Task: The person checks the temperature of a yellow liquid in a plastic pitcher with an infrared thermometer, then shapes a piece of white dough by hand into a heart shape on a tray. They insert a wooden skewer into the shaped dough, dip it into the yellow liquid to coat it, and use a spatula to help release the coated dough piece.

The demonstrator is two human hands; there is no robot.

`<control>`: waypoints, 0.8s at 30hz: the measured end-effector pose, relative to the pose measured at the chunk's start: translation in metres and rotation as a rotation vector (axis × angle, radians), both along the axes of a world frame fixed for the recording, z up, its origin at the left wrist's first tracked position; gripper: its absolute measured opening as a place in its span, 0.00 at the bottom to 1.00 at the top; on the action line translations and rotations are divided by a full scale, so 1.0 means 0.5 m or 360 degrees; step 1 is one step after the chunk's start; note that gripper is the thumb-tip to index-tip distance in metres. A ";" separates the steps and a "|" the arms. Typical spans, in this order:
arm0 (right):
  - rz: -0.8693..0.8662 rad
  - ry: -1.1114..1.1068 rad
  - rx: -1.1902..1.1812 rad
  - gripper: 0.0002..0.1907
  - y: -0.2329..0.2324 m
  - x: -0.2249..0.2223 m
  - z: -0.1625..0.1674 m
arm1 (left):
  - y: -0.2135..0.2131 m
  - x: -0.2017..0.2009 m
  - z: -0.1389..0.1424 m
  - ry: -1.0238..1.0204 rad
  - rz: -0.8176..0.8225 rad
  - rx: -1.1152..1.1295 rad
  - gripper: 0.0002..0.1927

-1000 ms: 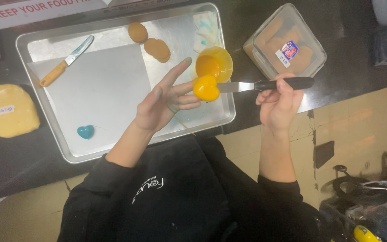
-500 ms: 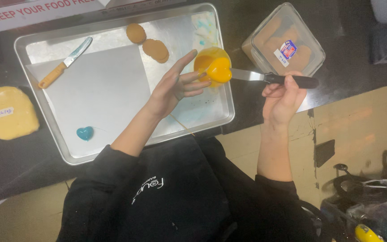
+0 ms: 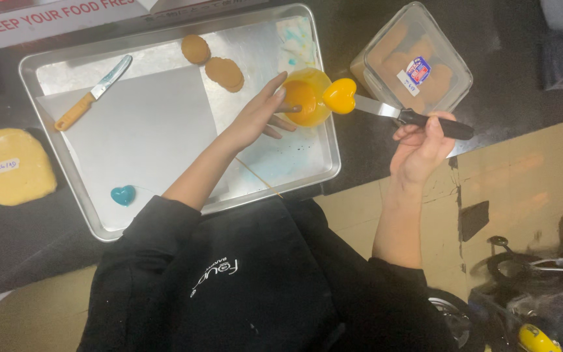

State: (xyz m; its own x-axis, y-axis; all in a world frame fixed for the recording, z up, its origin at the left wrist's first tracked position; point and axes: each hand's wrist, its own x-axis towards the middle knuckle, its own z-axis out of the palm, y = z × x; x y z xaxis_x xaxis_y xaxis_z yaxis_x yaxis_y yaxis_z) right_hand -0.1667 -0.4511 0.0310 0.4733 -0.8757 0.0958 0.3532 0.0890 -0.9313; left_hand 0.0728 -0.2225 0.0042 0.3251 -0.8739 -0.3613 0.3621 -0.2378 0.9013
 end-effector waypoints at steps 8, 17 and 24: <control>0.0001 -0.0027 0.0005 0.08 0.005 -0.005 -0.026 | -0.020 0.031 0.053 -0.0213 -0.0102 0.0290 0.44; -0.0074 -0.0025 0.0044 0.08 0.001 -0.006 -0.056 | -0.056 0.051 0.073 -0.1741 -0.0573 0.0213 0.35; -0.0141 -0.0015 0.0088 0.08 -0.003 -0.016 -0.066 | -0.029 0.051 0.068 -0.2363 -0.0626 -0.0002 0.45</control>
